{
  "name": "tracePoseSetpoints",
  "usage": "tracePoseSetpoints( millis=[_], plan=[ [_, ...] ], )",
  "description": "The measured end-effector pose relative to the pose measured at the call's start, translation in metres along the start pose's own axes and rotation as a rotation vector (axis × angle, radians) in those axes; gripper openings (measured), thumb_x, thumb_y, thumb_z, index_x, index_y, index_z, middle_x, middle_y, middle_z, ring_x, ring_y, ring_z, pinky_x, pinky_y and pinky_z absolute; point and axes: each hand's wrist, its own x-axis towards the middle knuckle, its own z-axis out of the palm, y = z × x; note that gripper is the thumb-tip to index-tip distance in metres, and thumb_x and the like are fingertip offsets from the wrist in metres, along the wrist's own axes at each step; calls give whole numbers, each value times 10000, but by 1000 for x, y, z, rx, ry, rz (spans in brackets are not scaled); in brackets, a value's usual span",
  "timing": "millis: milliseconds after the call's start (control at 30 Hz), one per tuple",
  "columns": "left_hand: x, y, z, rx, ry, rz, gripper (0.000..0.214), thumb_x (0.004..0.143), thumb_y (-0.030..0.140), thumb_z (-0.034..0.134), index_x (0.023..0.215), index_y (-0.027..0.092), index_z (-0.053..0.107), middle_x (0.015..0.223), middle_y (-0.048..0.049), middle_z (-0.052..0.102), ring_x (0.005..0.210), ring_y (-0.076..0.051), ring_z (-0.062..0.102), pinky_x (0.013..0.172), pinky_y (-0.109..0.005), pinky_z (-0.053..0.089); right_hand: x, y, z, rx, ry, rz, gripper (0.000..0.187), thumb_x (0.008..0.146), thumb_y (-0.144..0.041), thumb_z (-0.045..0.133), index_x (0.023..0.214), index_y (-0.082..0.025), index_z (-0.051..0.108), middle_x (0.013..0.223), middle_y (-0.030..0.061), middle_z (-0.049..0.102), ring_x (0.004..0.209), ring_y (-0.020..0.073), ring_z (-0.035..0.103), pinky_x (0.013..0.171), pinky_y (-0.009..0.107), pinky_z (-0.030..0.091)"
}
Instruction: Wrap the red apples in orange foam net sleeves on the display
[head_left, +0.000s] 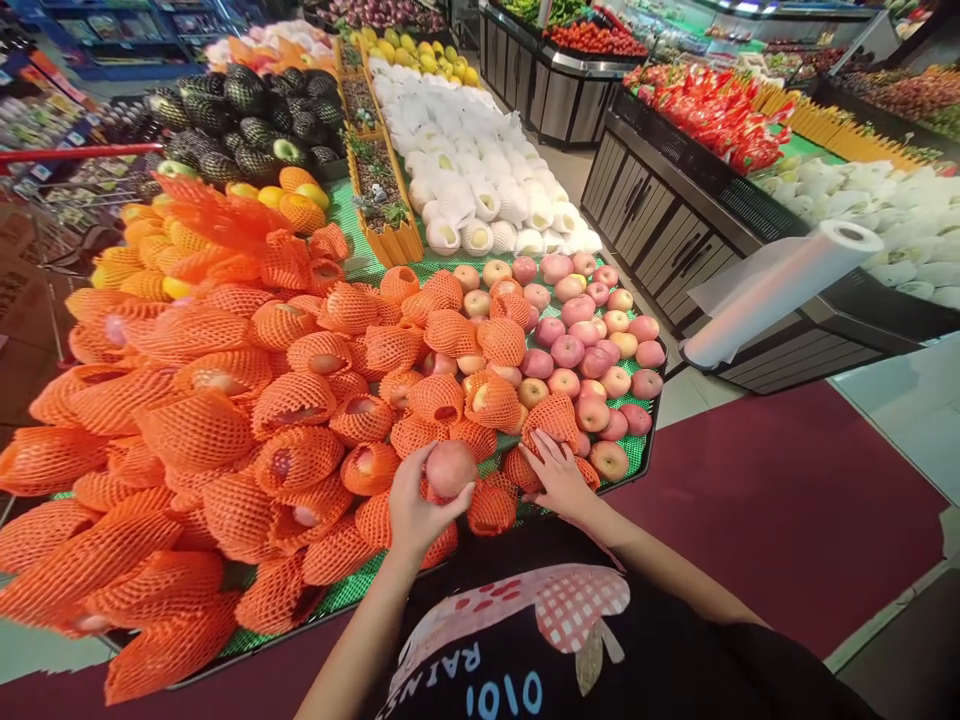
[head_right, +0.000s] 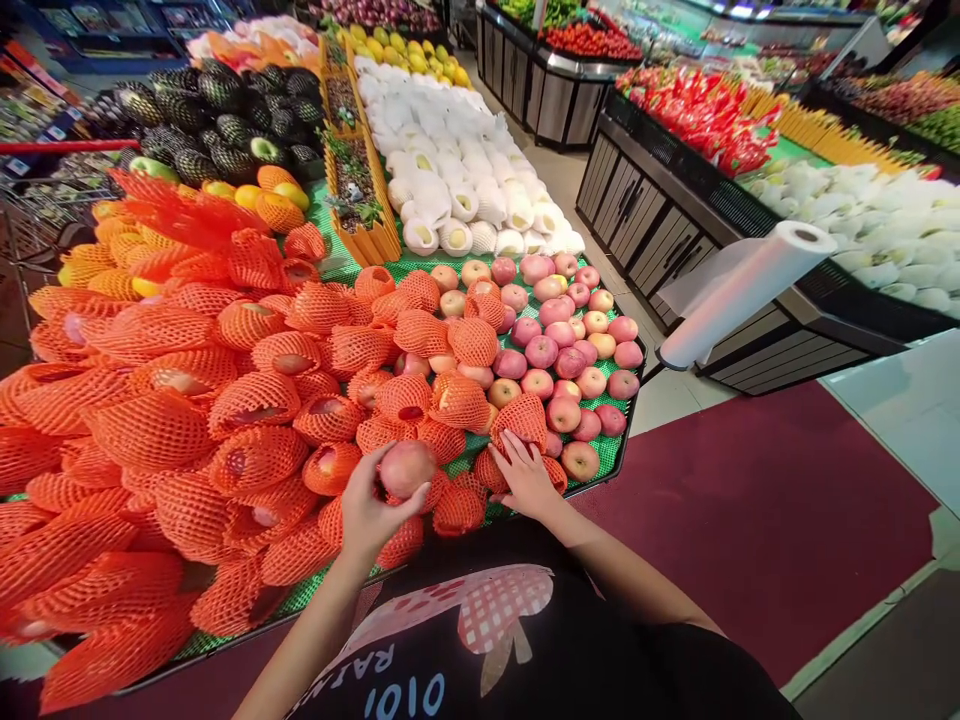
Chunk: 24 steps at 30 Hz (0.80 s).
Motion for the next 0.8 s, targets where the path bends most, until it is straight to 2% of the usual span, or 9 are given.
tracePoseSetpoints(
  millis=[67,133,200,267,367,433,533,700,800],
  plan=[
    [1,-6,-15,5,71,6,635,767,449,825,1296,186,592,1231,-140,708,1097,-336,703,970,-496,575,0,-1,-9,74,66,-22,556,943,-453,702,1436,-206,626,1600,153,498,1492,339,407,1194,546,347],
    [0,-13,-27,16,113,16,648,757,442,829,1303,180,597,1238,-148,705,1105,-346,702,972,-506,573,0,0,-17,121,242,73,357,1013,-433,590,1277,-238,728,1463,128,616,1382,320,506,1170,511,381],
    [-3,-19,-34,19,130,16,672,750,433,835,1322,176,591,1251,-158,696,1120,-356,695,972,-515,572,4,5,-23,104,456,299,442,996,-472,598,1347,-217,684,1488,171,553,1401,370,460,1176,558,357],
    [-6,-22,-37,23,141,21,683,746,429,840,1329,176,588,1247,-159,694,1124,-358,692,968,-517,573,12,13,-26,63,553,480,764,889,-563,719,1516,-169,528,1591,232,395,1474,463,328,1184,644,305],
    [-8,-22,-33,25,158,37,665,747,426,839,1316,182,597,1229,-149,700,1097,-348,699,959,-510,576,29,26,-26,91,408,423,1006,804,-580,797,1603,-138,376,1549,242,446,1437,455,393,1174,609,347],
    [-7,-18,-29,21,169,54,652,751,431,833,1308,186,601,1223,-143,702,1080,-342,703,955,-504,578,40,32,-25,127,305,383,924,808,-523,791,1564,-138,423,1393,201,594,1270,395,560,1084,522,460],
    [-4,-12,-27,18,182,116,653,756,427,833,1314,186,595,1214,-138,708,1067,-334,710,942,-487,584,46,30,-26,108,296,436,840,740,-443,820,1469,-147,526,1255,160,651,1080,364,639,937,476,539],
    [0,-8,-30,40,208,190,667,743,418,846,1314,184,594,1195,-141,716,1049,-329,718,928,-473,590,30,4,-13,149,504,202,804,751,-414,824,1453,-159,529,1391,173,575,1275,364,566,1109,504,484],
    [-1,-11,-31,39,215,187,663,747,431,836,1316,191,592,1200,-140,712,1056,-333,715,931,-484,591,22,-21,1,129,335,31,738,805,-306,799,1481,-192,527,1461,178,525,1353,364,512,1173,529,430]
  ],
)
